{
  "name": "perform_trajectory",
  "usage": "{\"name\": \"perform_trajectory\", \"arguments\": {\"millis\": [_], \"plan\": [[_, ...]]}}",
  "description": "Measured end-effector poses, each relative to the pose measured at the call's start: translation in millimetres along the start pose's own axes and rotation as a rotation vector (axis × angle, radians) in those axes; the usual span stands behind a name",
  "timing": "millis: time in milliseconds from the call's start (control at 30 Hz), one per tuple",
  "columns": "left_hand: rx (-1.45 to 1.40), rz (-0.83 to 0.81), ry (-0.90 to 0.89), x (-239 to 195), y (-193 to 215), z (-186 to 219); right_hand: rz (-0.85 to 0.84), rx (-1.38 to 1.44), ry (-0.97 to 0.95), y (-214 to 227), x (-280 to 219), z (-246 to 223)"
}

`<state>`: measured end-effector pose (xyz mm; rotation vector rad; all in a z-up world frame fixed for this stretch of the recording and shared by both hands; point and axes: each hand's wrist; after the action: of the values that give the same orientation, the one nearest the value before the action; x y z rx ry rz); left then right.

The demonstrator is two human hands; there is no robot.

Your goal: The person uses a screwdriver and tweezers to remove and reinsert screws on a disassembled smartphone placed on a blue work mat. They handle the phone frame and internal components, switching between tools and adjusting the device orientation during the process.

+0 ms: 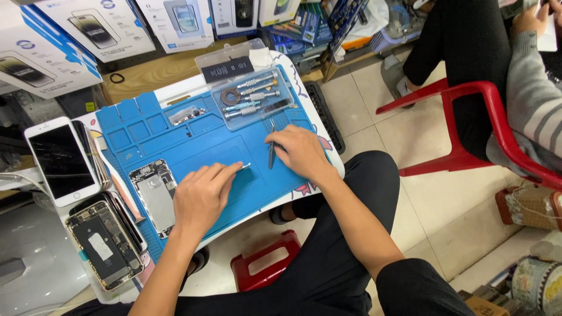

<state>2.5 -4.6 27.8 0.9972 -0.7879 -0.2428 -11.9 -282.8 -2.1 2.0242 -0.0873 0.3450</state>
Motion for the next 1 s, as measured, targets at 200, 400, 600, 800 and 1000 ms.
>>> {"name": "perform_trajectory", "arguments": {"millis": [200, 400, 600, 800, 1000], "plan": [[0.034, -0.038, 0.012, 2.1, 1.7, 1.1, 0.0, -0.002, -0.035, 2.2, 4.0, -3.2], [0.045, -0.065, 0.019, 3.1, 3.9, 3.9, -0.009, 0.043, -0.098, 10.1, 7.8, -7.9], [0.037, -0.06, 0.014, 1.0, -0.3, 2.7, 0.331, 0.391, -0.173, 8.0, 5.4, 3.0], [0.052, -0.002, -0.019, 0.8, -2.0, 0.2, 0.198, 0.363, -0.198, 12.1, 6.8, -9.7], [0.039, 0.006, -0.017, -0.9, -7.4, -2.3, 0.122, 0.169, -0.214, 6.0, 10.2, -19.0]]}}
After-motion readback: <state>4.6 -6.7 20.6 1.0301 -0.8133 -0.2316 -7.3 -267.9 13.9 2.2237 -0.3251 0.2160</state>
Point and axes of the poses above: each hand's wrist, its own x-axis towards the middle knuckle, its own y-axis out of the back of the hand, z = x × y, and after that the axes turned 7 degrees about z, right-handed
